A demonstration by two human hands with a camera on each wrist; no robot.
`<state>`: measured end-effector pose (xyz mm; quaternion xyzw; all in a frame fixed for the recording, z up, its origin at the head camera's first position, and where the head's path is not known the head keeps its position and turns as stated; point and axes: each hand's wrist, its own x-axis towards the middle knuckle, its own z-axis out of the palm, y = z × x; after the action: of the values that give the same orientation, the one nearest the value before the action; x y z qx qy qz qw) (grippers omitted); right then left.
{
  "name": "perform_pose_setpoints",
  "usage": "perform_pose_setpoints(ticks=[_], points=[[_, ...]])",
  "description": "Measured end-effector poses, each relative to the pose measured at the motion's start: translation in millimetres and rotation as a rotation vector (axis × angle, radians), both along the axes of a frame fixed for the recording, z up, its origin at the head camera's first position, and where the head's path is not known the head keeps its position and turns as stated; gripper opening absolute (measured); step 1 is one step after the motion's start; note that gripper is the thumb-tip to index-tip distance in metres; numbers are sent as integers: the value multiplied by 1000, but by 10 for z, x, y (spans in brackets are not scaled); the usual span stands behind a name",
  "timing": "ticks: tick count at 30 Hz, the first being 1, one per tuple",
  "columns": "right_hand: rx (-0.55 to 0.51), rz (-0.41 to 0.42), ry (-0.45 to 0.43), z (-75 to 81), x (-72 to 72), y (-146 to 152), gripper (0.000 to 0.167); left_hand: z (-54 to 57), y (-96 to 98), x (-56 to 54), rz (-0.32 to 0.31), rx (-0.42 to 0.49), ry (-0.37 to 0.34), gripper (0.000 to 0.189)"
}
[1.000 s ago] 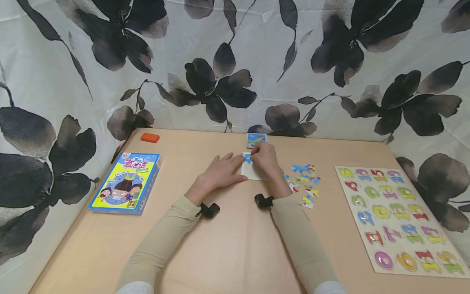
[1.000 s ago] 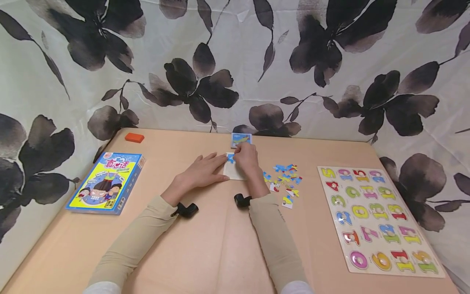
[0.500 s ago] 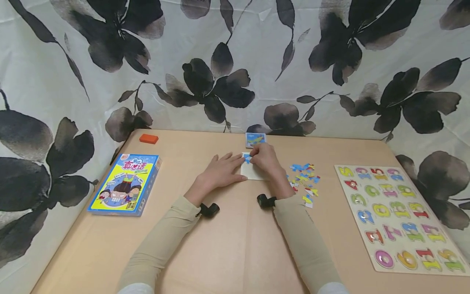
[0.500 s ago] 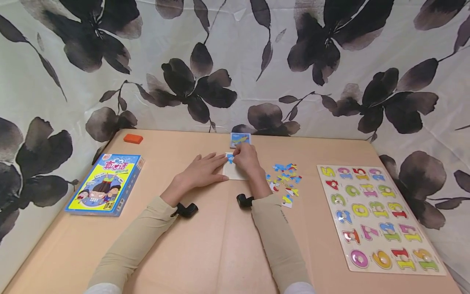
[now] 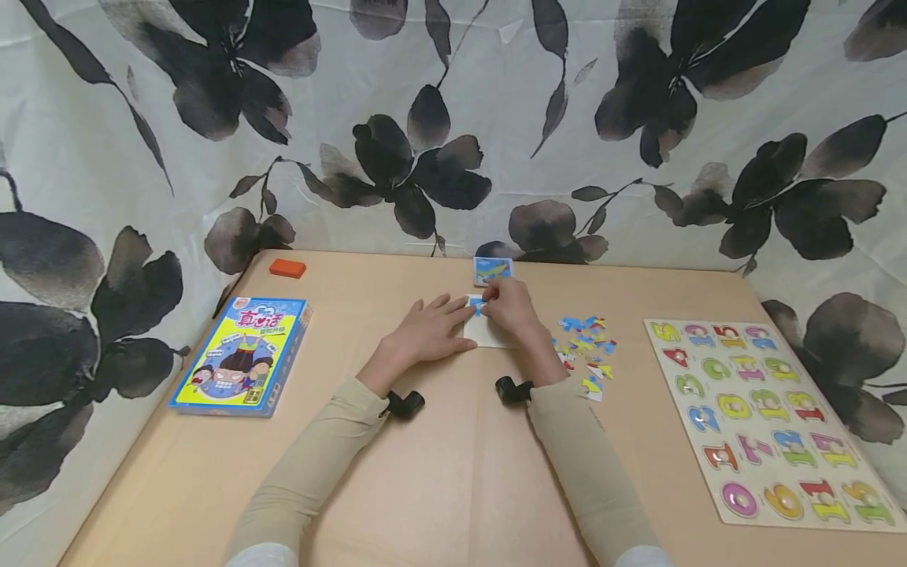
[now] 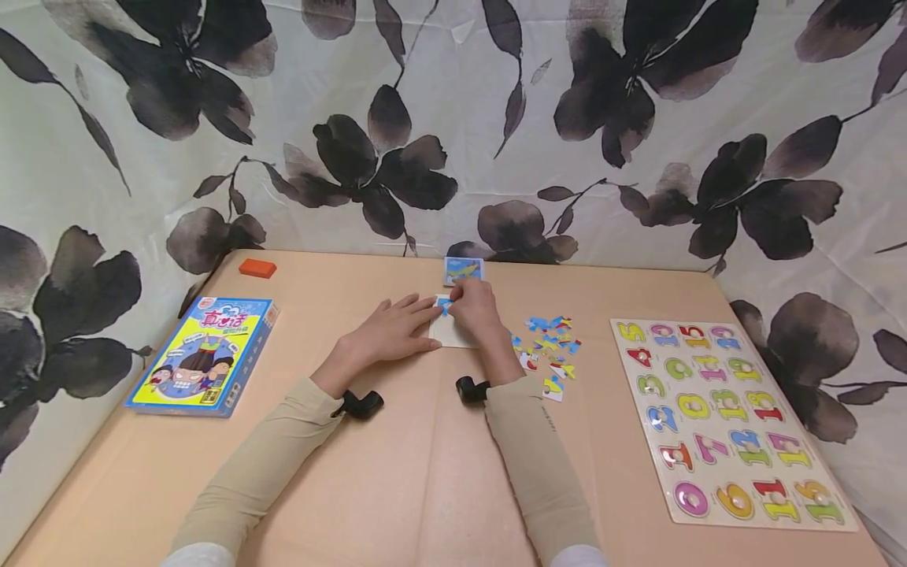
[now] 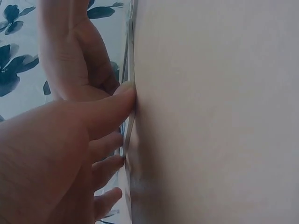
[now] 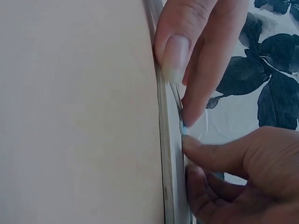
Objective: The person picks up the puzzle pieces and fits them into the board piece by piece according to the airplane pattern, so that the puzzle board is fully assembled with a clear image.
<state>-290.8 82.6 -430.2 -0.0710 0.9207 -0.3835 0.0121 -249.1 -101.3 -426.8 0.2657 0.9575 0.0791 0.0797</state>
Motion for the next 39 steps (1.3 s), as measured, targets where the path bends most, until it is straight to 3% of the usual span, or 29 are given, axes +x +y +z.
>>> perform_pose_setpoints(ticks=[7,11,19,25,30,39], points=[[44,166,-32,34,27,225,23,7,41,-21,-8,26,-40,72],[44,205,-26,105,62,419,27,4,35,-25,13,11,-49,72],[56,146,1,226,185,969,29,-5,31,-38,-3,25,-37,72],[225,95,-61,239,261,1293,35,-9,30,-34,-2,23,-42,73],[310,55,-141,225,290,1380,31,-1,28,-26,-4,20,-52,73],[268,-5,-185,186,289,1422,19,-21,27,-36,0,29,-50,72]])
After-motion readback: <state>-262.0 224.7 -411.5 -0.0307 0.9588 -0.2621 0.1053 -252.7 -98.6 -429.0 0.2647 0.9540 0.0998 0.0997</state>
